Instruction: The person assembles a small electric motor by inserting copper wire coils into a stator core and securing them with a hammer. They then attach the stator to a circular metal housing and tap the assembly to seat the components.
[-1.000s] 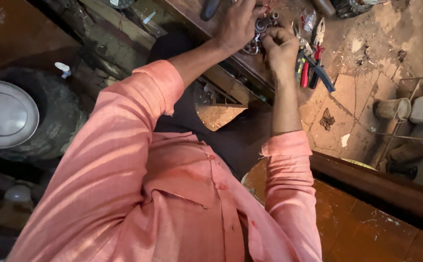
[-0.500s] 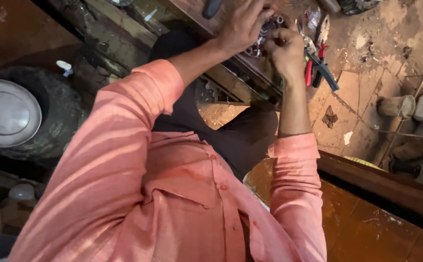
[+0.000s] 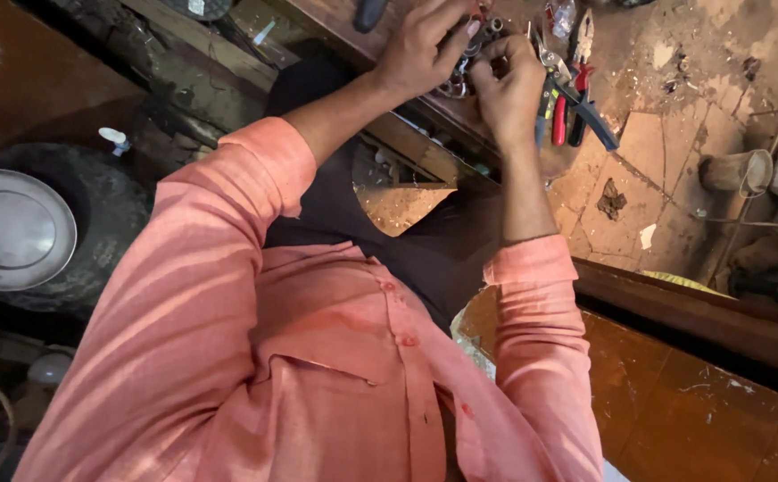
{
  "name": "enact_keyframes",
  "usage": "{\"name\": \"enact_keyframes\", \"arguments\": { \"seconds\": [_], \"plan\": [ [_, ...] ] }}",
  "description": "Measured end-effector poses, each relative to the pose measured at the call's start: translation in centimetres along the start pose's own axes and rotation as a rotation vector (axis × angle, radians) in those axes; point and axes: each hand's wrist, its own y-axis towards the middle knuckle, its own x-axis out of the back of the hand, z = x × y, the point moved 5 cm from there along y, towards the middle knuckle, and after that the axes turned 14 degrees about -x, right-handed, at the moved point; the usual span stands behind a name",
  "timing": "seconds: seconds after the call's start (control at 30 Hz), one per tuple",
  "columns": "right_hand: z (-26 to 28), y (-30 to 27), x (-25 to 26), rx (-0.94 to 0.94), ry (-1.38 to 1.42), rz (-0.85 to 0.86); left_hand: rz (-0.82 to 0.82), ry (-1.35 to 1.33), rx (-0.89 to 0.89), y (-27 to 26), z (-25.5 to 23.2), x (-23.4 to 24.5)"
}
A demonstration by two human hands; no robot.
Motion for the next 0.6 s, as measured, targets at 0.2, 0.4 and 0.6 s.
{"name": "enact_keyframes", "arguments": {
  "seconds": [0.2, 0.4, 0.6],
  "plan": [
    [-1.3, 0.3, -0.4, -0.058, 0.061, -0.022, -0.025, 0.008, -0.027, -0.1, 0.0, -0.2],
    [-0.5, 0.0, 0.4, -0.027, 0.083, 0.067, -0.06, 0.064, 0.044, -0.4, 0.4, -1.0],
    [0.7, -0.2, 0.5, 0.029, 0.023, 0.129, -0.064, 0.112, 0.109, -1.4, 0.2, -1.7]
  ]
}}
